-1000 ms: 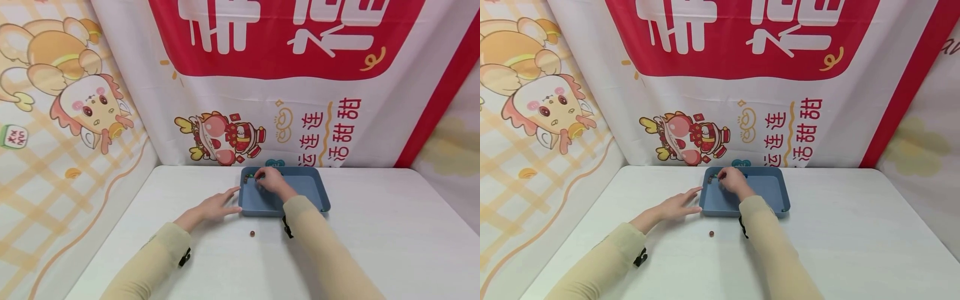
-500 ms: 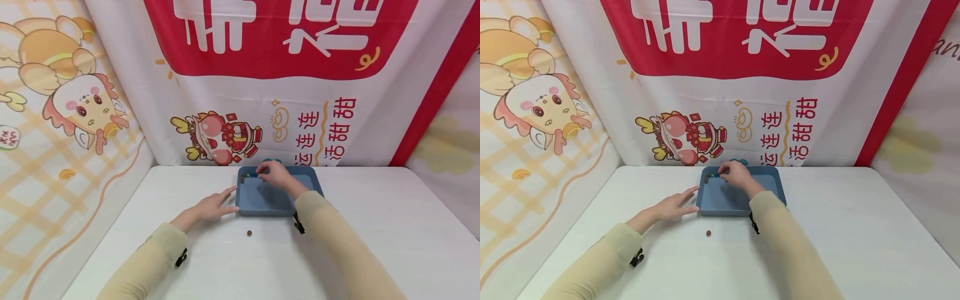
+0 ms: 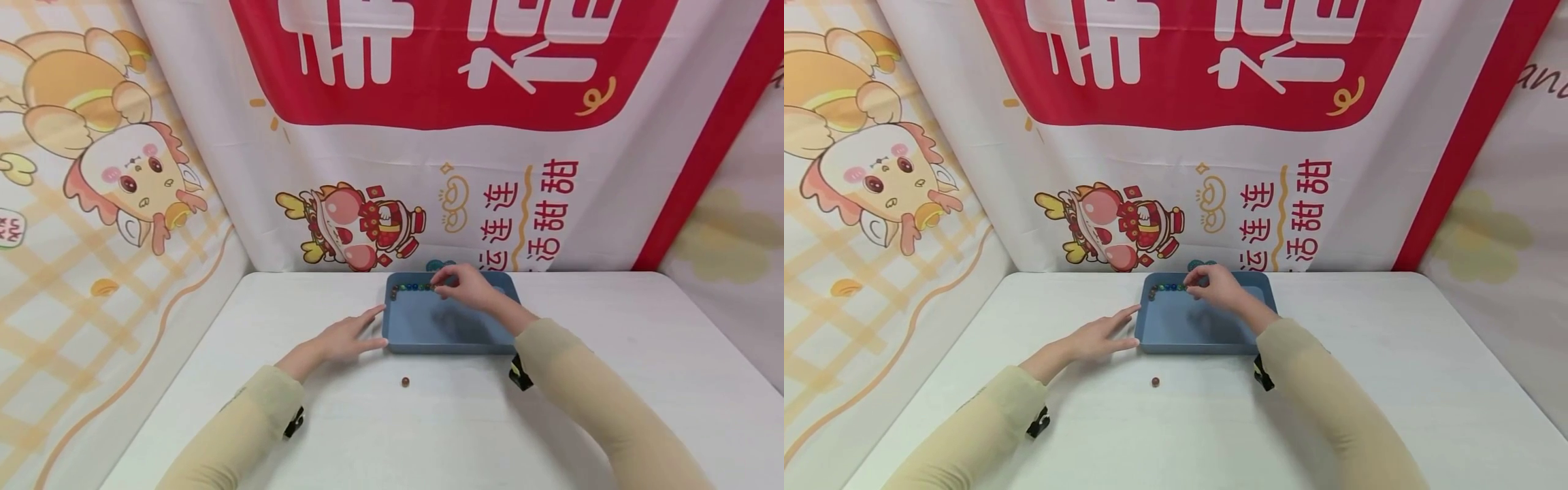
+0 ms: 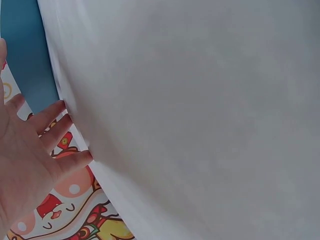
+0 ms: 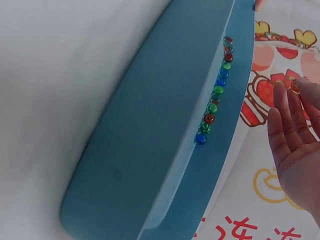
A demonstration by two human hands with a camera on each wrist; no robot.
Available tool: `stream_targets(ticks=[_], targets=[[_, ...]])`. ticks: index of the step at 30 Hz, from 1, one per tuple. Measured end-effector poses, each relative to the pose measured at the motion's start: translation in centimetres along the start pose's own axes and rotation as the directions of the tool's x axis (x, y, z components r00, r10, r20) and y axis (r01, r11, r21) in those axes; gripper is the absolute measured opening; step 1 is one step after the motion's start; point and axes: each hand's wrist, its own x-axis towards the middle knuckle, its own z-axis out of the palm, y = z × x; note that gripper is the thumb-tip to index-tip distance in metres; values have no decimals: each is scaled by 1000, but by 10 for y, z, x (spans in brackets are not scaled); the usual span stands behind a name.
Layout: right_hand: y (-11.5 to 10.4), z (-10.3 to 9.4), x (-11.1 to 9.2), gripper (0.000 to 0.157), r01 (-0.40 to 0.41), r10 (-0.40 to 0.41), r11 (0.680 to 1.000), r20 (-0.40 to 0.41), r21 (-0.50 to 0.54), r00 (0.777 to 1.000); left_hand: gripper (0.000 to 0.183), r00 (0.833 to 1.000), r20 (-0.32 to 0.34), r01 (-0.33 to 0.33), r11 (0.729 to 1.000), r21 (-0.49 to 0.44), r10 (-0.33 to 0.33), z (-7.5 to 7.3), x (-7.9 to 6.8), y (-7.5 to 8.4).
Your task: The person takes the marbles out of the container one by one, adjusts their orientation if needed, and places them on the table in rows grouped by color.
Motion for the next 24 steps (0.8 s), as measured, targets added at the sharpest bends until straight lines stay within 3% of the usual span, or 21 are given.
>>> stream_targets(ticks=[5,16,24], targets=[[0,-2,-13,13,31,-31,999,27,12,999,80,1000,2,-4,1000,4,4,1,1,-1],[-11,1,-52,15,197,-203,977,95,76,974,78,1000,2,-2,1000,-10,2,0,0,-1],[-13,16,-77,13,201,-215,973,137,112,967,79,1000,1,-5,1000,-4,5,-1,-2,1]])
